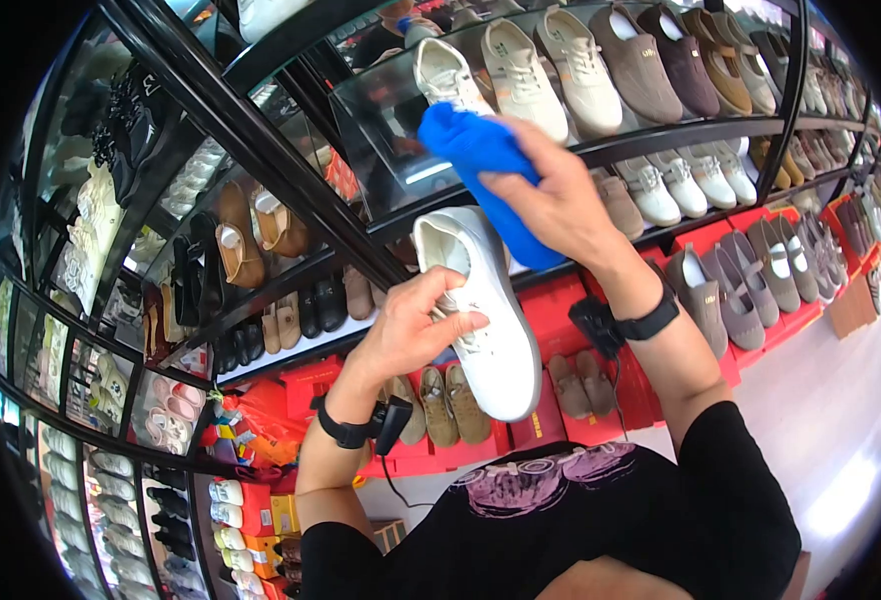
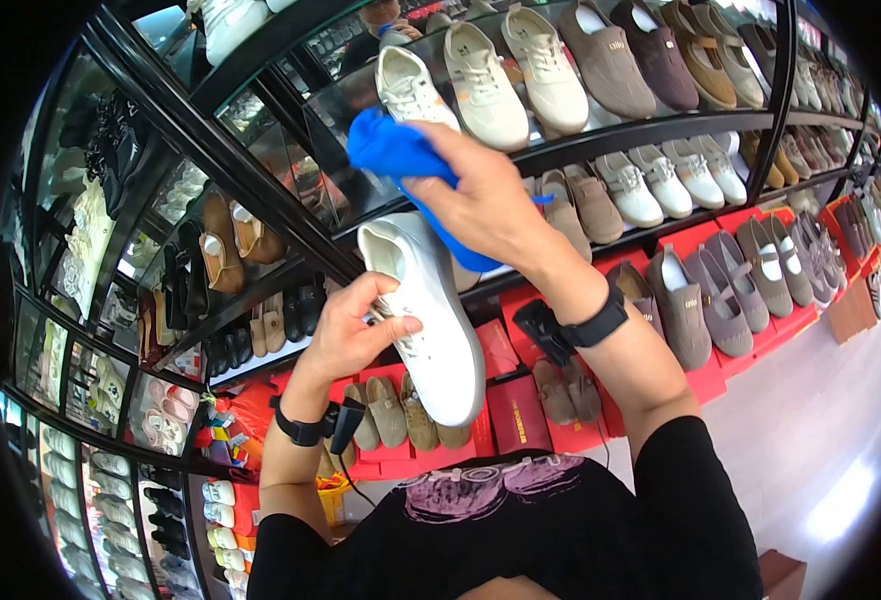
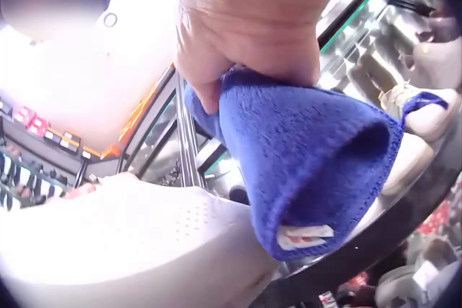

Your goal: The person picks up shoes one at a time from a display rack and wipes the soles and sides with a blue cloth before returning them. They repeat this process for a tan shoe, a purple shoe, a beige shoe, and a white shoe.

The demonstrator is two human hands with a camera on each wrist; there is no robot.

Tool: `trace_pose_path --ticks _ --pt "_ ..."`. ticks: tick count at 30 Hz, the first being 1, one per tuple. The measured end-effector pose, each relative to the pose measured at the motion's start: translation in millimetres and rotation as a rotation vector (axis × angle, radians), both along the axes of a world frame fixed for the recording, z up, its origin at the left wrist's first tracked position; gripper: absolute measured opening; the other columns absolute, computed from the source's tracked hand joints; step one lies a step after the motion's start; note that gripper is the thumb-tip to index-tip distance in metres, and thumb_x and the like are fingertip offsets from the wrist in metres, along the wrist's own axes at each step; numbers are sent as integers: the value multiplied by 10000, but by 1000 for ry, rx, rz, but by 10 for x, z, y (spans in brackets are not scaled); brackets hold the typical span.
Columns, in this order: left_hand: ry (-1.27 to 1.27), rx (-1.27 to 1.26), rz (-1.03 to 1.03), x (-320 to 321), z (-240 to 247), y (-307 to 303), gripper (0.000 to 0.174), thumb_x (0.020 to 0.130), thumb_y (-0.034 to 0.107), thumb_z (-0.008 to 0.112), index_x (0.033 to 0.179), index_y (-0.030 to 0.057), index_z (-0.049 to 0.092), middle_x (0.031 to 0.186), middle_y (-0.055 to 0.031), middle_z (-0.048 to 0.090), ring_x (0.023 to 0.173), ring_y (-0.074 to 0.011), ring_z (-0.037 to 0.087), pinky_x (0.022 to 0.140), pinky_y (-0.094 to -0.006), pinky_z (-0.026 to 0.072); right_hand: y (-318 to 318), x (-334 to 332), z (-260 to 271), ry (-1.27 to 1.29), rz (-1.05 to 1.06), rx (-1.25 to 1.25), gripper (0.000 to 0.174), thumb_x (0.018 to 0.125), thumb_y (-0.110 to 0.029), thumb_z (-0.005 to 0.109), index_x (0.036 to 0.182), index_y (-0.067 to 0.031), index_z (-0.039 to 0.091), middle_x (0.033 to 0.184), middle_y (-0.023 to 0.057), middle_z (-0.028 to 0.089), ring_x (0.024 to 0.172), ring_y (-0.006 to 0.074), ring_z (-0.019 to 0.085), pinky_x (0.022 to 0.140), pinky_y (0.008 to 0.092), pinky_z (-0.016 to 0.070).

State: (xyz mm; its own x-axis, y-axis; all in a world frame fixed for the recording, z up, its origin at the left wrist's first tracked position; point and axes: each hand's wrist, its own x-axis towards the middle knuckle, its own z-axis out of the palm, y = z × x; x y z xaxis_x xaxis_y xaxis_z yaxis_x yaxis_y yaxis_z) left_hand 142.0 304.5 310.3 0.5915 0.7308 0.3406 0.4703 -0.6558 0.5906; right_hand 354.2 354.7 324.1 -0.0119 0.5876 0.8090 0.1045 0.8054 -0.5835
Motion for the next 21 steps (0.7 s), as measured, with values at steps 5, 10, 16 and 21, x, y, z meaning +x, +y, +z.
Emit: trace_pose_path --ticks 5,10,16,21 --pt "-35 -44 79 -77 -215 -190 306 761 173 735 955 9 563 811 -105 621 735 -175 620 652 -301 483 -280 -187 -379 -402 -4 9 374 769 -46 594 1141 -70 554 1007 165 619 952 350 591 791 409 487" --pt "-273 -61 309 -401 -500 -116 253 776 120 719 943 -4 574 807 -90 661 743 -119 625 649 -284 503 -800 -139 -639 -533 168 -217 407 759 -57 611 1158 -55 534 1013 176 614 947 360 586 774 415 492" --pt "-842 -169 476 -430 -841 -79 192 822 98 684 920 -10 558 843 -78 661 731 -108 619 643 -259 507 -1073 -340 -935 -554 -290 -217 545 725 -79 657 1241 -64 481 1164 185 530 968 367 572 802 430 486" --pt "-1298 -830 374 -107 -966 -423 195 900 161 580 1012 6 540 1004 -101 628 917 -197 617 815 -352 500 -691 -510 -1184 -324 -583 -99 537 690 -52 650 1210 -128 538 1247 155 490 1111 361 470 913 454 379"
